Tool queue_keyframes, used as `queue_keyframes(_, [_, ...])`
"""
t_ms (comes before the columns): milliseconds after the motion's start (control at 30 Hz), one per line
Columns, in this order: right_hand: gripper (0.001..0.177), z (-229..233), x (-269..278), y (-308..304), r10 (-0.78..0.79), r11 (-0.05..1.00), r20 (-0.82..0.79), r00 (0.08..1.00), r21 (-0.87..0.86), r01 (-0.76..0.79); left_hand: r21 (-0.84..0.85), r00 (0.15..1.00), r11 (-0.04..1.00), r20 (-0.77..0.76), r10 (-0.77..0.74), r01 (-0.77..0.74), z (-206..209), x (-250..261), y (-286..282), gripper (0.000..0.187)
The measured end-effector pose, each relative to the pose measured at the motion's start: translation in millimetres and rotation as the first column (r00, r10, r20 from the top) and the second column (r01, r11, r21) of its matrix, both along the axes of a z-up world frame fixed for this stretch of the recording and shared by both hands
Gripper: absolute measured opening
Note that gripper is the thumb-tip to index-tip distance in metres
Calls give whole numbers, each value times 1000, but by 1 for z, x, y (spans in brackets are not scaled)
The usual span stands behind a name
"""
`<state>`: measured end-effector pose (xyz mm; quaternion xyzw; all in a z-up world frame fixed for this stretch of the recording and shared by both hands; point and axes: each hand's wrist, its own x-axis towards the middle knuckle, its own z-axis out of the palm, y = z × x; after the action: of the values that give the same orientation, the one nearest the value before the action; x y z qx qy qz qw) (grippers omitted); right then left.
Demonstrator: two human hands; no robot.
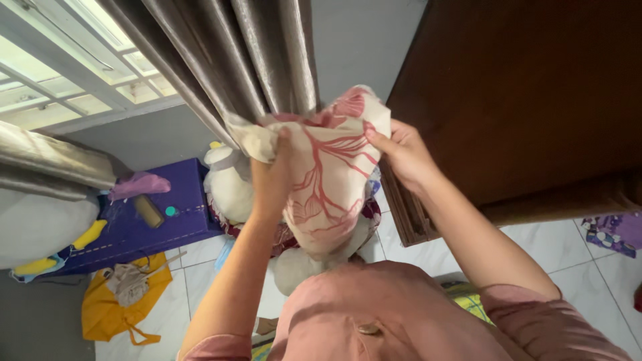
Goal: The person stuffs a white pillow insert into a floral-patterned pillowcase, adjusts the fabric, and ties the drawstring closure to secure the pillow. The person handles the pillowcase and pillow insert by hand throughout the process.
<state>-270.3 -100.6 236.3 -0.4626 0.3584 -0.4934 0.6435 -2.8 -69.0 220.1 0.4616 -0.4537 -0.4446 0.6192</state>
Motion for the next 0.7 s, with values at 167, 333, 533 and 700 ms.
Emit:
queue_keyframes(167, [32,4,8,-9,-40,995,117,992,95,29,-72,995,997,-99,30,-37,60,25,2,32])
queue_keyframes(333, [33,14,-3,-14,35,999,172,984,30,-40,-130,989,989,-119,-87,72,78,34,9,36])
queue_keyframes(533, [37,22,-6,-8,97,995,195,976,-18,-95,-193,979,980,-185,-89,53,59,35,4,35])
queue_keyframes(700, [38,19,-3,1,25,996,191,981,-93,-8,-446,494,767,589,639,-460,51,44,-5,48])
